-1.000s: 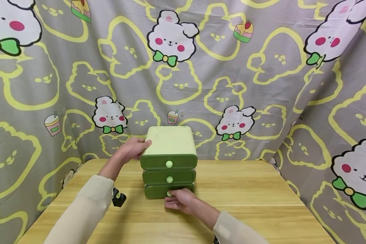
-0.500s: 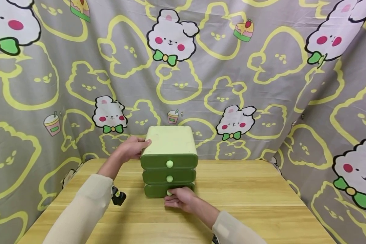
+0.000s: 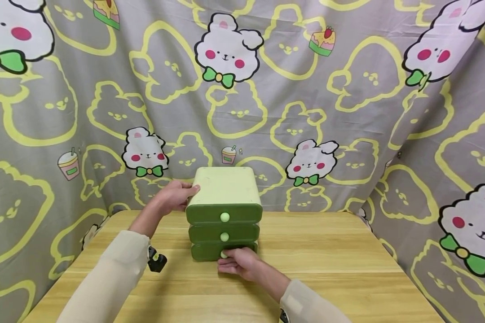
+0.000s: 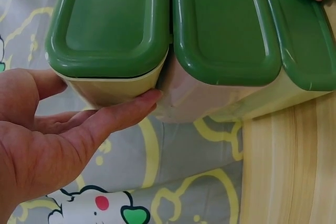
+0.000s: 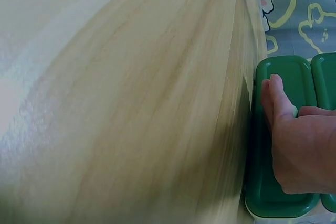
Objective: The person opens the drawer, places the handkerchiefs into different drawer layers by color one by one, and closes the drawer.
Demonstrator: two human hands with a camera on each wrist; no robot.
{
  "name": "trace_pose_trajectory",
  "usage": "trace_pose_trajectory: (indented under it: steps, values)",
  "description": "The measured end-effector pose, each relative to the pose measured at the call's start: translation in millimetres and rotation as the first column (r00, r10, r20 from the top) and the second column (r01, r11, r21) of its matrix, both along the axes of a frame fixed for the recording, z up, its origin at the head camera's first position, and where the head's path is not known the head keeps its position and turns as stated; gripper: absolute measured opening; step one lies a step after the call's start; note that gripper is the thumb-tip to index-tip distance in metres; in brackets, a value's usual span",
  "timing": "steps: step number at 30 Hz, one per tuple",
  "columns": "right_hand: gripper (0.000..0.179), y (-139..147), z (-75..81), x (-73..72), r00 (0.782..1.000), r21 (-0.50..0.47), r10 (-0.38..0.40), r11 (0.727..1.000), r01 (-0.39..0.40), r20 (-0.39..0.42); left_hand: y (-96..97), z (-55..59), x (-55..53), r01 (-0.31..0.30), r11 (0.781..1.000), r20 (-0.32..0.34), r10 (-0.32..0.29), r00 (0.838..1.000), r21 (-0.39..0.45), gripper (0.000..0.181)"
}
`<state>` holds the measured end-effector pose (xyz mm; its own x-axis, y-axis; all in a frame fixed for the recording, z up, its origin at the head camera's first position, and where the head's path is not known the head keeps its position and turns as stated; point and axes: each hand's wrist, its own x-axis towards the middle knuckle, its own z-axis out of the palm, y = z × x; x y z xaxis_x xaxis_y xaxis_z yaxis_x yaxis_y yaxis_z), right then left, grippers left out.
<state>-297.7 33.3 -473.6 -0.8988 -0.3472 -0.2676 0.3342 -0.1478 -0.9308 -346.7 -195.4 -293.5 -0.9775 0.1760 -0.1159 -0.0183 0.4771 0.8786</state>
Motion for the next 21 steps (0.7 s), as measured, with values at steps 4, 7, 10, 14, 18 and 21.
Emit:
trace_pose_trajectory:
  steps: [4, 7, 10, 14, 18, 21]
  values:
    - [0.030, 0.5, 0.1, -0.4, 1.000, 0.023, 0.013, 1.000, -0.013, -0.004, -1.4, -0.5, 0.5, 0.009, 1.000, -0.002, -0.009, 1.000, -0.010, 0.056]
    - [0.030, 0.6, 0.2, -0.9, 1.000, 0.036, 0.021, 0.999, -0.021, -0.006, -2.1, -0.5, 0.7, 0.018, 1.000, 0.002, -0.018, 1.000, -0.007, 0.057]
    - [0.029, 1.4, 0.8, -0.7, 1.000, 0.038, 0.025, 0.999, -0.024, -0.003, -2.0, -0.6, 0.7, 0.028, 1.000, 0.004, -0.028, 1.000, -0.005, 0.061]
    - [0.028, 4.2, 2.7, 0.1, 1.000, 0.036, 0.028, 0.999, -0.028, 0.000, -1.5, -2.0, 0.3, 0.025, 1.000, 0.010, -0.025, 1.000, -0.003, 0.064]
    - [0.026, 10.4, 6.7, 1.6, 0.999, 0.051, 0.045, 0.998, -0.045, -0.002, -3.1, -3.7, 0.8, 0.040, 0.999, 0.019, -0.040, 0.999, 0.015, 0.066]
    - [0.028, 19.5, 12.9, 2.5, 0.998, 0.082, 0.067, 0.994, -0.067, -0.002, -7.5, -4.0, 3.0, 0.076, 0.996, 0.027, -0.077, 0.997, 0.040, 0.066]
